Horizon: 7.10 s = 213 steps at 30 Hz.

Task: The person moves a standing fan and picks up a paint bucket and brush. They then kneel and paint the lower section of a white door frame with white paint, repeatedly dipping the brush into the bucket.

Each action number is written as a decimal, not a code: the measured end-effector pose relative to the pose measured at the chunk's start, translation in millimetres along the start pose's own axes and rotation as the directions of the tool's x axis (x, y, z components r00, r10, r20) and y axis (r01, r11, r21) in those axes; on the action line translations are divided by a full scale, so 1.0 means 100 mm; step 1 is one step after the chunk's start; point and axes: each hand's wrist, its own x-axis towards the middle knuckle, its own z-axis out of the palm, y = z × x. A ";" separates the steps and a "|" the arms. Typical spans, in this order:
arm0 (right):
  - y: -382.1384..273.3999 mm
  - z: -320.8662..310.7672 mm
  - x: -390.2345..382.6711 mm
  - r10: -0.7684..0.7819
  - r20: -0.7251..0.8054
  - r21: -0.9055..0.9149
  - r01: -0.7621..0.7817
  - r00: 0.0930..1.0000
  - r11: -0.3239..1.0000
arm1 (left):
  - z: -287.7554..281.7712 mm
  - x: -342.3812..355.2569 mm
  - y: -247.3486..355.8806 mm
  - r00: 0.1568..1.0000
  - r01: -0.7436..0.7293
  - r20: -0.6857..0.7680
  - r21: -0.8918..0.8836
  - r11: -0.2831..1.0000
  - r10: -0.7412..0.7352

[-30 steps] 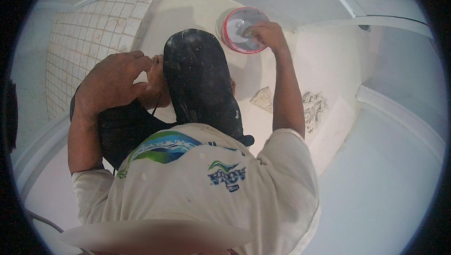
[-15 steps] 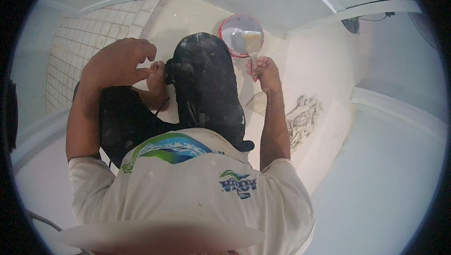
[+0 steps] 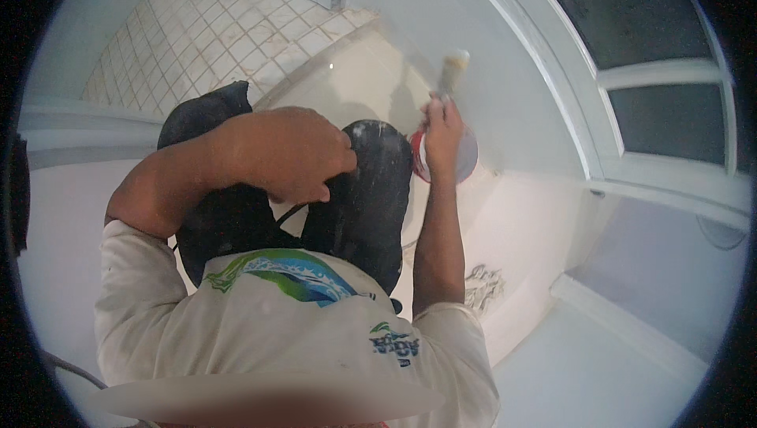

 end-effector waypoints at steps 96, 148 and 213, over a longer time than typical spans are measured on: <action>1.48 2.22 3.19 -0.258 -0.103 -0.367 0.204 0.961 0.908 | -0.47 0.65 -1.51 0.976 0.117 -0.174 -0.096 0.988 -0.132; 0.69 -2.18 0.04 0.294 0.133 -0.515 -0.187 0.947 0.837 | 1.50 3.65 -0.69 0.748 -0.004 -0.125 -0.983 0.185 -0.651; 2.90 1.84 3.69 0.291 0.273 -0.017 -0.298 0.917 0.954 | 0.16 0.97 -2.47 0.877 0.463 0.010 -0.285 0.839 -0.481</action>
